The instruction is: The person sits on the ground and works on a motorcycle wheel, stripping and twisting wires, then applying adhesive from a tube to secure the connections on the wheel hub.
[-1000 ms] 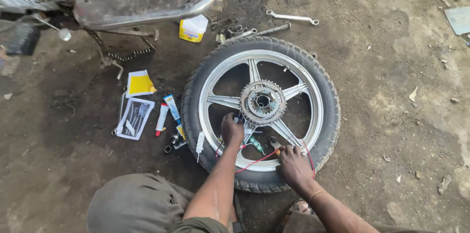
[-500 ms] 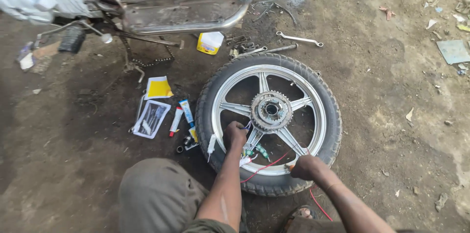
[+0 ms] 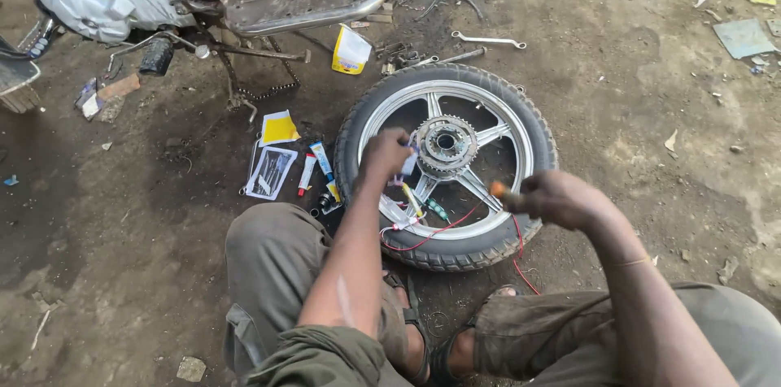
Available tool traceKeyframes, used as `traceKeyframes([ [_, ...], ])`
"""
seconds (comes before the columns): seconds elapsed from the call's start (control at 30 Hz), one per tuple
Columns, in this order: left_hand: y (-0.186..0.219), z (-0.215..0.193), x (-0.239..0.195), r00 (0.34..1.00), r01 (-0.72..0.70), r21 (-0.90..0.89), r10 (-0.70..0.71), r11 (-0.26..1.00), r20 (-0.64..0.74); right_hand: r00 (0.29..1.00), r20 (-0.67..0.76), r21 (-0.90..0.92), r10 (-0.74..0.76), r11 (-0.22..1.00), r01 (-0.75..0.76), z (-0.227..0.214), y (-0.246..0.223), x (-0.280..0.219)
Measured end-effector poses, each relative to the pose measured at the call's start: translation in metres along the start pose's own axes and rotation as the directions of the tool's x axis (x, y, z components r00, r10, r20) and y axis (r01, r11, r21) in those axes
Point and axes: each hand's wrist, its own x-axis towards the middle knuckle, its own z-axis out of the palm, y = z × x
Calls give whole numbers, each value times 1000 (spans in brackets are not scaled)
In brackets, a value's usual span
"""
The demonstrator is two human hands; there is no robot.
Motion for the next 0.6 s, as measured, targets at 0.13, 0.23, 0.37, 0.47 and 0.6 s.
traceKeyframes([
  [0.13, 40, -43, -15, 985, -161, 41, 158, 986, 66, 942, -312, 502, -121, 821, 272, -12, 17, -12],
  [0.23, 64, -70, -37, 970, -186, 139, 159, 973, 186, 898, -368, 769, -242, 464, 439, 4, 47, 13],
  [0.37, 34, -60, -26, 972, -217, 95, 207, 971, 106, 846, -415, 816, -335, 275, 509, 7, 31, -5],
  [0.47, 15, -39, -2, 992, 50, 350, -7, 935, -125, 848, -422, 825, -320, 253, 506, 8, 33, 3],
  [0.6, 32, -35, 9, 991, 131, 8, -131, 991, 35, 857, -461, 847, -231, 175, 502, 10, 29, 5],
])
